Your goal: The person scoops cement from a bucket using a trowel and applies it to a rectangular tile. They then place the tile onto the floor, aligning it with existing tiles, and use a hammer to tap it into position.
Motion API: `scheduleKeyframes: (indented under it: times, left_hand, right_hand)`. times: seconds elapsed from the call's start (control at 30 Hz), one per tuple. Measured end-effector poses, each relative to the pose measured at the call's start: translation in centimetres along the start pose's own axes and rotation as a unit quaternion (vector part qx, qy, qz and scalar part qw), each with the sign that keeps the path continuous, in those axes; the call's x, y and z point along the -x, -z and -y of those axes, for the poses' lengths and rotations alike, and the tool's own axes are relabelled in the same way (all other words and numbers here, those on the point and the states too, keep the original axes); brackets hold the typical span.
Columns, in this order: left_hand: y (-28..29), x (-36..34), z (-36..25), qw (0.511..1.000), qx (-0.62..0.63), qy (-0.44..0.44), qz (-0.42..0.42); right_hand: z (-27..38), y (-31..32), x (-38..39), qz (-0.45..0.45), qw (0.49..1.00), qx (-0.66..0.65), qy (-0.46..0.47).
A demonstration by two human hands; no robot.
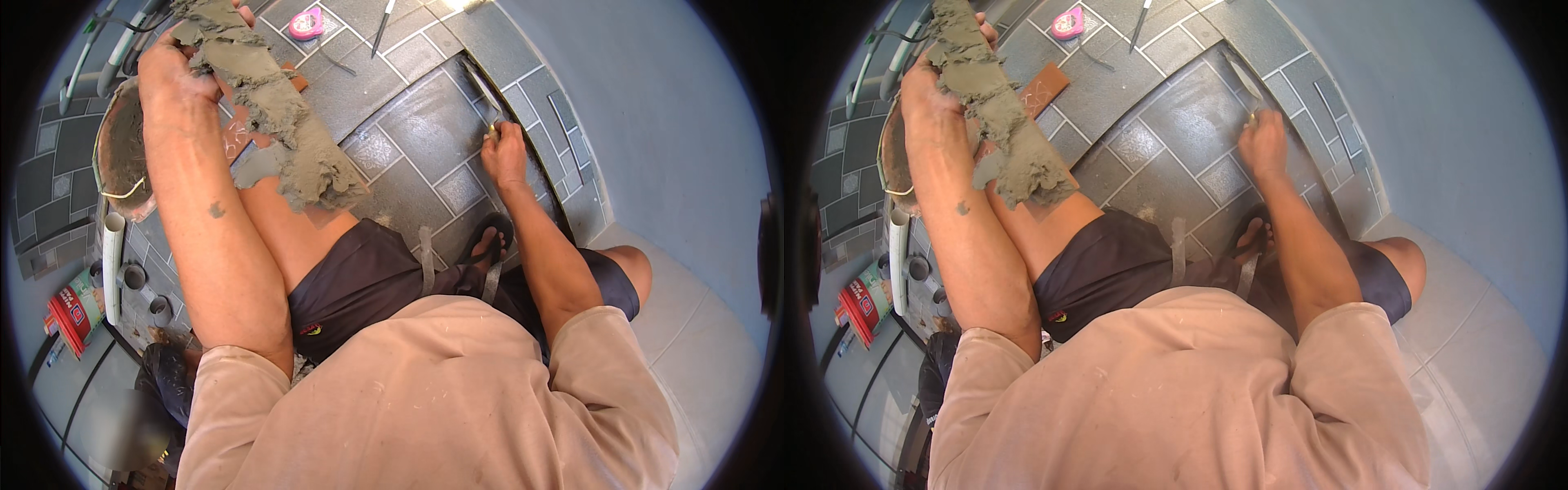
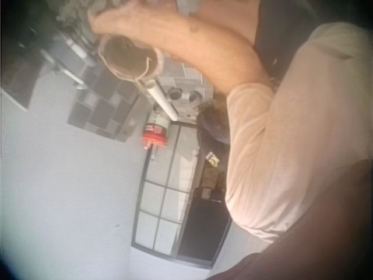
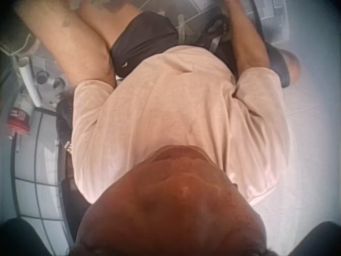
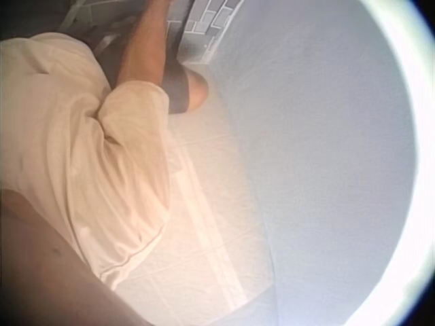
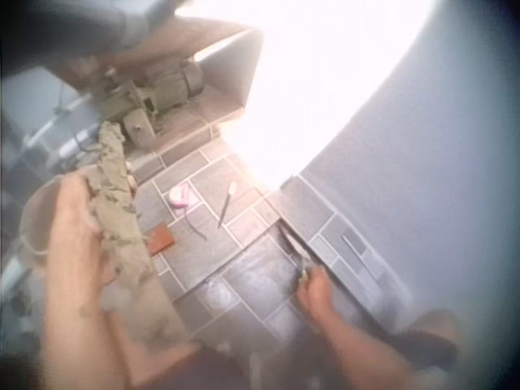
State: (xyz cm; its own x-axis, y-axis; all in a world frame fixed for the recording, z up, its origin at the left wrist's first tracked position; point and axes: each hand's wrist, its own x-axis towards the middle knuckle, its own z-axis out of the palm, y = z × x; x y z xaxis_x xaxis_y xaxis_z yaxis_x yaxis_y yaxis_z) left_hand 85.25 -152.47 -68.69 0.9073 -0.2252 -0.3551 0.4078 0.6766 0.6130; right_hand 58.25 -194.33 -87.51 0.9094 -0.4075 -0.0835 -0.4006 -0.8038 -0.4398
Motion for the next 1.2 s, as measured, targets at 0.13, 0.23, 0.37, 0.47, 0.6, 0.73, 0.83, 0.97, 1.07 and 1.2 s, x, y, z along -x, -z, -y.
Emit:
scheduleKeyframes:
  times: [0.13, 0.23, 0.37, 0.47, 0.6, 0.73, 0.83, 0.97, 1.07, 1.2]
  left_hand:
    - [-0.1, -0.4, 0.6, 1.0, 0.0, -0.017, -0.008]
    - [-0.9, 0.8, 0.0, 0.998, -0.001, -0.04, -0.045]
    - [-0.8, 0.3, 0.6, 0.999, -0.002, -0.022, -0.034]
    - [-0.7, 0.4, 0.3, 0.998, -0.01, -0.037, -0.053]
    - [-3.6, 1.4, 1.5, 0.989, -0.057, -0.074, -0.115]
    - [-6.7, 3.7, 2.6, 0.971, -0.122, -0.108, -0.174]
    - [-8.2, 4.2, 3.2, 0.962, -0.146, -0.118, -0.197]
    - [-9.3, 5.3, 3.5, 0.953, -0.158, -0.128, -0.223]
    - [-9.1, 5.3, 3.2, 0.95, -0.16, -0.129, -0.236]
    - [-1.1, 0.2, 1.3, 0.989, -0.004, -0.084, -0.121]
  right_hand:
    - [-1.1, -0.6, -0.2, -0.016, 1.0, 0.014, -0.013]
    - [-0.3, -1.0, -0.7, -0.014, 1.0, 0.016, -0.003]
    - [-0.5, -0.7, -0.5, 0.02, 0.998, 0.047, -0.032]
    - [0.2, -0.7, -0.9, 0.027, 0.997, 0.057, -0.05]
    - [0.2, -0.4, -1.0, 0.023, 0.997, 0.047, -0.049]
    - [0.2, -0.4, -0.3, 0.022, 0.998, 0.034, -0.038]
    - [-1.1, -0.8, -0.8, 0.004, 0.999, 0.035, -0.025]
    - [-0.9, -0.4, -1.4, 0.003, 0.999, 0.036, -0.009]
    - [-0.4, 0.0, -0.7, 0.018, 0.999, 0.027, -0.008]
    - [0.1, 0.3, -1.0, 0.041, 0.997, 0.043, -0.043]
